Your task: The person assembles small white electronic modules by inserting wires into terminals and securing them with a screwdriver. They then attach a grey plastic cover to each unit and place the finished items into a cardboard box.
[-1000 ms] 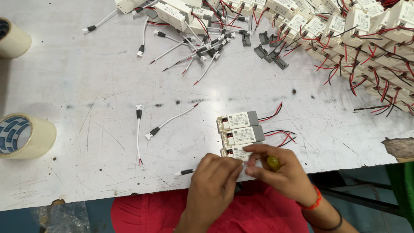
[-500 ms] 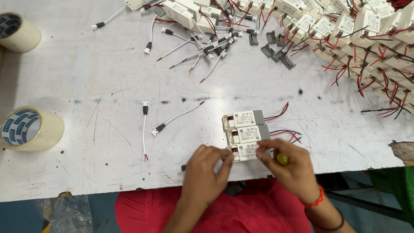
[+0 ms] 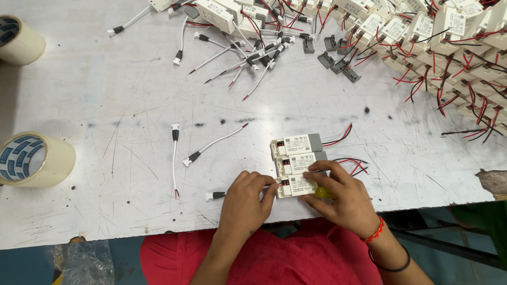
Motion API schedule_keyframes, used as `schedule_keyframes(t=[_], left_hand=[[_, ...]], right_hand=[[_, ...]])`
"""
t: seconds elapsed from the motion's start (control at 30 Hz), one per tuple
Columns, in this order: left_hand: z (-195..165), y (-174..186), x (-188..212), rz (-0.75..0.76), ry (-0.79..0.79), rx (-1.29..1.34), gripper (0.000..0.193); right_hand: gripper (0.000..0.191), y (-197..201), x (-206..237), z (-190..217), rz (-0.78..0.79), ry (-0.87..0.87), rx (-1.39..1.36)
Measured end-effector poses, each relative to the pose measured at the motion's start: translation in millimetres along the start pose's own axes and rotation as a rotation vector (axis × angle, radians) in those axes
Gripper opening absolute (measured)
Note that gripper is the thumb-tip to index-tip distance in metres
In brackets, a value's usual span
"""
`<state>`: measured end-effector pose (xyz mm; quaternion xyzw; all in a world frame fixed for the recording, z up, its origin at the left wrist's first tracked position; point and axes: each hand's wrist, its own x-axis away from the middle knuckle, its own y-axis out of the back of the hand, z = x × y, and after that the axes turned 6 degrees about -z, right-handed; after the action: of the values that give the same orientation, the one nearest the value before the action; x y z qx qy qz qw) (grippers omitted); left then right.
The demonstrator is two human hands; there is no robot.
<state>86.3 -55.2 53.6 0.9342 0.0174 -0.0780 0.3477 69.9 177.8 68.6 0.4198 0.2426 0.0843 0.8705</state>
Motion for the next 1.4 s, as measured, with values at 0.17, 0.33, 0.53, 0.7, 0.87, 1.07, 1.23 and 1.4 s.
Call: schedule_keyframes(t=[0.17,0.33,0.53,0.7,0.87,1.07,1.23,1.4], left_hand=[[-3.2,-0.1,-2.7,-0.039,-0.033,0.001,0.012],[-3.5,0.4,-1.0,-0.095,-0.066,0.019,0.012],[-1.5,2.1,2.0,-0.091,-0.136,0.023,0.010],[-4.2,3.8,3.1,-0.107,-0.203,-0.064,0.009],[-8.5,5.7,4.3,-0.128,-0.273,-0.129,0.013],[-7.4,8.4,4.1,-0.080,-0.369,-0.194,0.016],[-7.0,8.9,14.9,-0.011,-0.296,-0.090,0.012],[-9.8,4.5,25.4,-0.037,-0.144,0.002,0.009]], right_hand=[[0.048,1.1,-0.9,-0.6,-0.008,0.014,-0.001],[0.048,0.8,-0.4,-1.5,-0.016,0.029,0.001],[0.048,0.4,-0.5,-1.1,-0.013,0.032,0.004],[0.048,1.3,-0.7,-1.4,-0.010,0.034,0.013],[0.047,0.7,-0.1,-1.8,-0.005,0.050,0.024],[0.046,1.9,2.8,-2.1,-0.001,0.115,0.079],[0.043,3.6,13.4,0.7,0.001,0.121,0.075],[0.042,4.0,22.4,1.5,0.024,0.106,0.061]])
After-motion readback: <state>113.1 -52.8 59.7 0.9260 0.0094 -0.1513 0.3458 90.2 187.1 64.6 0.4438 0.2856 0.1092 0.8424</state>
